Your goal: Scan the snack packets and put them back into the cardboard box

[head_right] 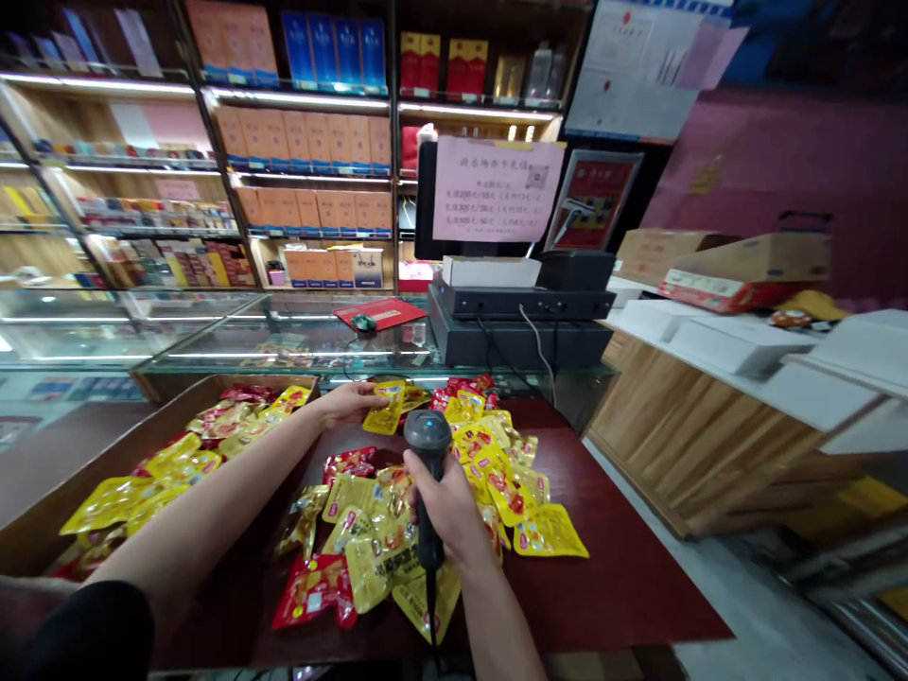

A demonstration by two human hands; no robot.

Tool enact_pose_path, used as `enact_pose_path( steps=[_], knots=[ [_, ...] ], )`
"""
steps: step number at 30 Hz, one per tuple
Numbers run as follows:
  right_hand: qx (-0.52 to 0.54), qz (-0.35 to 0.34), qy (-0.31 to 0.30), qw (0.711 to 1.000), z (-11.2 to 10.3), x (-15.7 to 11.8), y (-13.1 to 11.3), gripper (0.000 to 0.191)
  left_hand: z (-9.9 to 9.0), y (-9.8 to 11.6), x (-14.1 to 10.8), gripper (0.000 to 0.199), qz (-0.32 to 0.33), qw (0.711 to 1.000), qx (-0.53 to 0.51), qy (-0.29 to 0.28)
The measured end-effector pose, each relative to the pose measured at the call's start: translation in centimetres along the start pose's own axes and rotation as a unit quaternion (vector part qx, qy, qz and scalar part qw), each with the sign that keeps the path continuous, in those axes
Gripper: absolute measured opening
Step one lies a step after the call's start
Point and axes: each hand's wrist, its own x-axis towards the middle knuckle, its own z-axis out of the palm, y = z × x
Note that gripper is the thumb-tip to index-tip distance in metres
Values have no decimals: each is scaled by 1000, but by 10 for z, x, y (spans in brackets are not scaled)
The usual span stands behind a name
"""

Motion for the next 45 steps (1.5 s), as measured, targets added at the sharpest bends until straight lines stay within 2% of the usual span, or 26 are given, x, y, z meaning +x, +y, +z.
enact_pose_path(
  steps=[4, 10, 13, 16, 18, 21, 24, 30, 33, 35, 38, 42, 45],
  knots=[
    [12, -8, -34, 999, 10, 3, -4, 39, -37, 24, -54, 51, 24, 998, 14, 47],
    [5, -13, -117, 993, 39, 5, -7, 39, -101, 44, -166, 56, 49, 972, 125, 194],
    [0, -5, -148, 989, 54, 7, -5, 39, -120, 47, -208, 56, 71, 945, 145, 283],
    [-4, -7, -167, 986, 62, 9, -2, 39, -128, 52, -227, 55, 105, 926, 141, 333],
    [-2, -5, -172, 985, 62, 8, -2, 40, -126, 55, -224, 57, 122, 922, 142, 338],
    [2, -1, -152, 988, 57, 7, -3, 40, -113, 54, -198, 56, 126, 933, 171, 291],
    [0, -7, -120, 993, 45, 5, -5, 40, -88, 43, -152, 52, 105, 948, 213, 211],
    [5, 1, -46, 999, 16, 3, -5, 41, -25, 19, -57, 47, 123, 963, 227, 72],
    [8, -3, -9, 1000, 3, 3, -6, 40, -2, 9, -29, 48, 107, 962, 249, 20],
    [2, 1, 11, 1000, -4, 3, -8, 40, 4, 1, -19, 49, 87, 957, 276, -11],
    [-9, 22, 35, 999, -12, 2, -11, 39, -1, -13, -16, 43, 60, 927, 368, -27],
    [-11, 24, 47, 999, -14, -3, -9, 37, -16, -27, -21, 43, 42, 833, 550, 51],
    [5, 23, 41, 999, -12, -4, -1, 38, -17, -31, -26, 53, 2, 782, 622, 42]
  ],
)
